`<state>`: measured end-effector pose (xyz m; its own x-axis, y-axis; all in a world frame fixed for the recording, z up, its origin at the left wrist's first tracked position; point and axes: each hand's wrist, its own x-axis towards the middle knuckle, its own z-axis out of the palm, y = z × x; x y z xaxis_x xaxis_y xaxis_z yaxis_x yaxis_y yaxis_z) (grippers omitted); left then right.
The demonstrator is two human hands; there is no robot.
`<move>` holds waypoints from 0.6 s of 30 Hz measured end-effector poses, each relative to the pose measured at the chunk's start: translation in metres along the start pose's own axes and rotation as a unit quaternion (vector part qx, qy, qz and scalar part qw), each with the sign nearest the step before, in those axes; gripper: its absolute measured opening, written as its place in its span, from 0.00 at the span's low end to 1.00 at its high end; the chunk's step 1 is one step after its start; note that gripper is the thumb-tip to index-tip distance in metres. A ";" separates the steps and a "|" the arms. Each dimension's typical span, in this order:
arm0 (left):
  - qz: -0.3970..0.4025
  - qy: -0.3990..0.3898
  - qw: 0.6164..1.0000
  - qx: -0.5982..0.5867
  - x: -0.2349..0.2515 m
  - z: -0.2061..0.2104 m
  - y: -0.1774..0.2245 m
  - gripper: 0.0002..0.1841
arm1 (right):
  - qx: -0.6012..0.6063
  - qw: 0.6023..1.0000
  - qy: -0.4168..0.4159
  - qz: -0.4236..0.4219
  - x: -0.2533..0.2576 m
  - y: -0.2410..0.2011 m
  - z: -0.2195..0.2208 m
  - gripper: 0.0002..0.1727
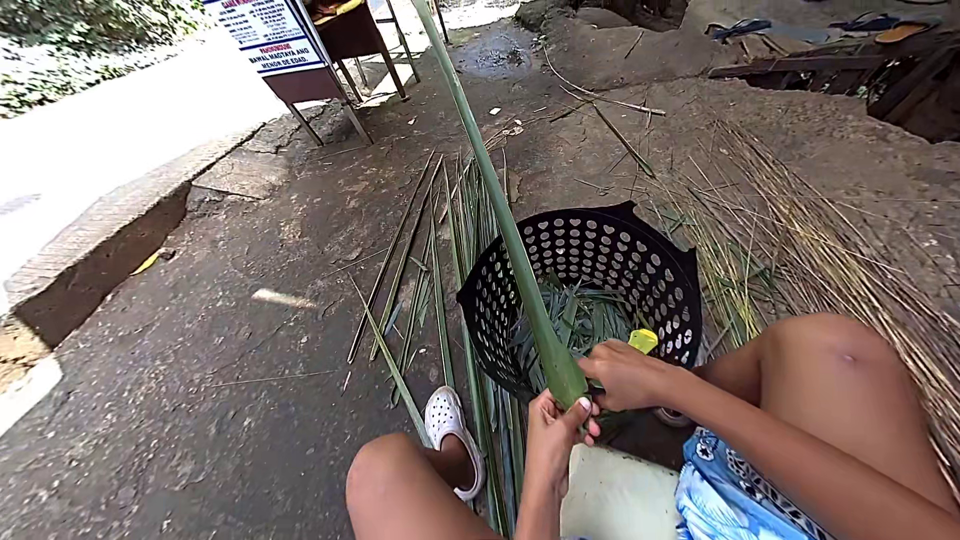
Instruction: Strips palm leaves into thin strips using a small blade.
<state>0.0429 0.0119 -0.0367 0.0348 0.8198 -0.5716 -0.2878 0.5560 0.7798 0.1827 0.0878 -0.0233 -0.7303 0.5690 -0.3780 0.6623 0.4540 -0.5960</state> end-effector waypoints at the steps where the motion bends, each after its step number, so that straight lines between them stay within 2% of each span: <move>1: -0.003 0.000 1.000 -0.002 -0.001 -0.001 0.000 0.10 | -0.008 1.000 0.015 -0.003 0.000 -0.001 0.003 0.16; 3: -0.009 0.000 1.000 -0.003 -0.002 -0.001 -0.002 0.11 | -0.014 1.000 0.028 0.004 0.000 -0.005 0.008 0.16; 5: -0.004 -0.005 1.000 -0.001 -0.003 -0.003 -0.003 0.11 | -0.017 0.996 0.082 0.001 0.003 -0.006 0.016 0.13; 7: 0.005 -0.017 1.000 0.004 -0.003 -0.004 -0.003 0.11 | -0.016 0.986 0.167 0.005 0.005 -0.009 0.026 0.07; 10: 0.019 -0.011 0.999 0.026 -0.003 -0.002 -0.004 0.11 | -0.068 0.937 0.343 -0.007 0.012 -0.009 0.047 0.06; 14: 0.020 0.007 0.998 0.054 -0.003 0.001 -0.005 0.09 | -0.095 0.914 0.392 0.044 0.017 -0.016 0.051 0.12; 18: 0.031 0.021 0.997 0.071 0.002 -0.001 -0.001 0.08 | -0.148 0.902 0.398 0.078 0.024 -0.018 0.050 0.12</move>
<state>0.0423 0.0127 -0.0387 -0.0200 0.8480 -0.5297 -0.1492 0.5213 0.8402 0.1445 0.0593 -0.0567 -0.3516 0.9001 0.2574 0.8478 0.4227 -0.3201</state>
